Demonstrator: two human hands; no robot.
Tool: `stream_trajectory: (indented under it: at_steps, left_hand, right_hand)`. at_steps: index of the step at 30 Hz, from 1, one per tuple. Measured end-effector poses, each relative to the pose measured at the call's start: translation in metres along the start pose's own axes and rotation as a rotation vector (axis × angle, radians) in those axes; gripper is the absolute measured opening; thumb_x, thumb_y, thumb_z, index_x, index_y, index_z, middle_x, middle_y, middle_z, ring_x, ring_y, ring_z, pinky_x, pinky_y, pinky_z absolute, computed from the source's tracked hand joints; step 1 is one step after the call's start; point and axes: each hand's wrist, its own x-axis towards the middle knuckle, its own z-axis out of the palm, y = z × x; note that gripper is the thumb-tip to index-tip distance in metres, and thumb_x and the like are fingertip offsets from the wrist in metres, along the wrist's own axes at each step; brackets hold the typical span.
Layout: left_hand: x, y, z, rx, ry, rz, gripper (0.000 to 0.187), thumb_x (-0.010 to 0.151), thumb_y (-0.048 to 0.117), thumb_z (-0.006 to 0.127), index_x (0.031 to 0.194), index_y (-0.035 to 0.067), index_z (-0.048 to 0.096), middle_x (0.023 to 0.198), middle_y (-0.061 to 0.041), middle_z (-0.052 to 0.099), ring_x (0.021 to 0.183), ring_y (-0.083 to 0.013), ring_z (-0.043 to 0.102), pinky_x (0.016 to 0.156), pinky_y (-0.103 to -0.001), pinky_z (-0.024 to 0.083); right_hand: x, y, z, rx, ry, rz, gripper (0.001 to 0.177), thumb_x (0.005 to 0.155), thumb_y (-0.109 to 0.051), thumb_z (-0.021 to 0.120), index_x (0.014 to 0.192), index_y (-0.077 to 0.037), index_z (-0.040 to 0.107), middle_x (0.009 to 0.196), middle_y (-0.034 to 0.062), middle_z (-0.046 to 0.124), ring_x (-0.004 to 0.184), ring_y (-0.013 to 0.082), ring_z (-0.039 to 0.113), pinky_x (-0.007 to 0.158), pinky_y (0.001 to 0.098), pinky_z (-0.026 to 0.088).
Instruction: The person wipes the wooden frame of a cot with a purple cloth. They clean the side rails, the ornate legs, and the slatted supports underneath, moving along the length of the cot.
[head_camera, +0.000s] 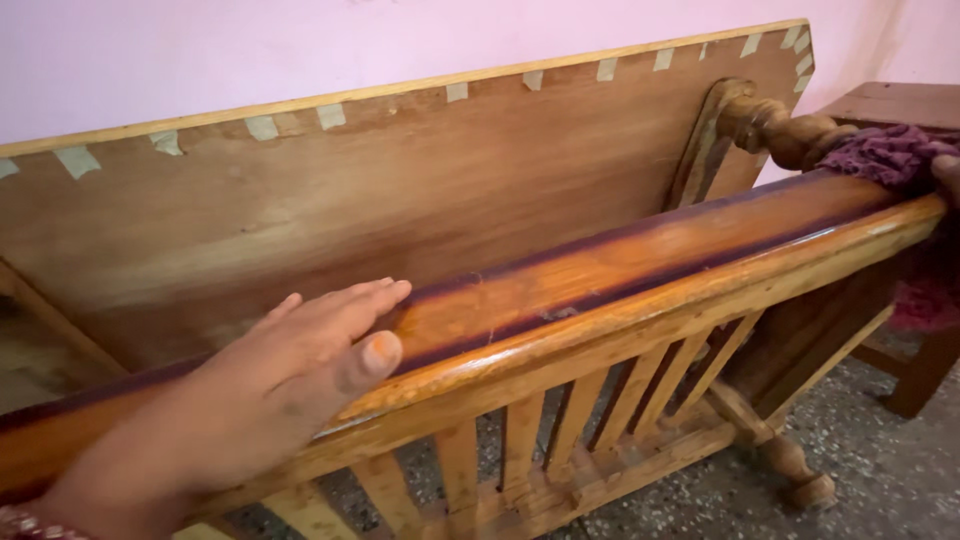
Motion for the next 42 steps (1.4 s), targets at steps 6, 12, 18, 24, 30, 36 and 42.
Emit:
stream_trajectory:
  at_steps: [6, 12, 18, 24, 30, 36, 42]
  left_hand:
    - [0.003, 0.004, 0.000, 0.058, -0.006, -0.016, 0.105, 0.091, 0.087, 0.017, 0.160, 0.009, 0.034, 0.166, -0.014, 0.032, 0.156, -0.0272, 0.018, 0.120, -0.047, 0.006]
    - [0.002, 0.004, 0.003, 0.021, 0.059, 0.019, 0.112, 0.088, 0.091, 0.018, 0.161, 0.008, 0.035, 0.167, -0.015, 0.036, 0.157, -0.0270, 0.025, 0.122, -0.049, 0.009]
    - [0.001, 0.004, 0.000, -0.125, 0.138, 0.046, 0.117, 0.087, 0.092, 0.019, 0.162, 0.002, 0.028, 0.163, -0.020, 0.038, 0.153, -0.0285, 0.033, 0.122, -0.048, 0.010]
    - [0.002, -0.001, -0.003, -0.319, 0.250, 0.014, 0.104, 0.094, 0.082, 0.031, 0.163, 0.004, 0.032, 0.161, -0.021, 0.044, 0.152, -0.0299, 0.036, 0.119, -0.040, 0.025]
    - [-0.005, -0.001, -0.006, -0.475, 0.241, 0.019, 0.091, 0.100, 0.073, 0.037, 0.159, 0.004, 0.041, 0.163, -0.015, 0.047, 0.148, -0.0261, 0.036, 0.117, -0.038, 0.028]
    - [-0.006, -0.003, -0.008, -0.353, 0.198, -0.069, 0.091, 0.100, 0.075, 0.032, 0.162, 0.010, 0.043, 0.162, -0.014, 0.047, 0.148, -0.0271, 0.037, 0.116, -0.040, 0.028]
    - [-0.008, -0.003, -0.004, -0.156, 0.127, -0.132, 0.092, 0.099, 0.077, 0.028, 0.165, 0.014, 0.036, 0.163, -0.012, 0.038, 0.150, -0.0297, 0.026, 0.114, -0.046, 0.025]
  right_hand:
    - [-0.043, -0.074, 0.021, -0.417, 0.050, 0.082, 0.039, 0.112, -0.033, 0.037, 0.121, -0.004, 0.062, 0.074, 0.0167, 0.067, 0.060, 0.0318, 0.069, 0.060, 0.0437, 0.058]
    - [-0.117, -0.184, 0.074, -0.779, -0.037, 0.015, 0.042, 0.110, -0.039, 0.034, 0.116, -0.011, 0.064, 0.070, 0.0094, 0.064, 0.061, 0.0253, 0.066, 0.063, 0.0400, 0.057]
    - [-0.190, -0.282, 0.152, -0.623, -0.100, -0.435, 0.040, 0.096, -0.043, 0.050, 0.129, -0.024, 0.063, 0.078, 0.0050, 0.067, 0.074, 0.0232, 0.065, 0.066, 0.0438, 0.054]
    - [-0.247, -0.374, 0.223, -0.101, -0.182, -0.959, 0.020, 0.085, -0.027, 0.069, 0.093, -0.008, 0.068, 0.085, 0.0128, 0.069, 0.080, 0.0356, 0.067, 0.073, 0.0498, 0.051]
    - [-0.245, -0.377, 0.219, -0.018, -0.209, -1.099, 0.024, 0.091, -0.027, 0.067, 0.096, -0.003, 0.066, 0.093, 0.0150, 0.068, 0.079, 0.0351, 0.067, 0.075, 0.0492, 0.052]
    - [-0.212, -0.329, 0.196, -0.164, -0.191, -1.007, 0.029, 0.091, -0.031, 0.065, 0.101, -0.004, 0.065, 0.093, 0.0147, 0.070, 0.080, 0.0338, 0.069, 0.072, 0.0486, 0.054]
    - [-0.135, -0.226, 0.104, -0.537, -0.280, -0.003, 0.046, 0.104, -0.023, 0.044, 0.147, -0.030, 0.059, 0.081, 0.0084, 0.073, 0.061, 0.0253, 0.072, 0.062, 0.0378, 0.061]
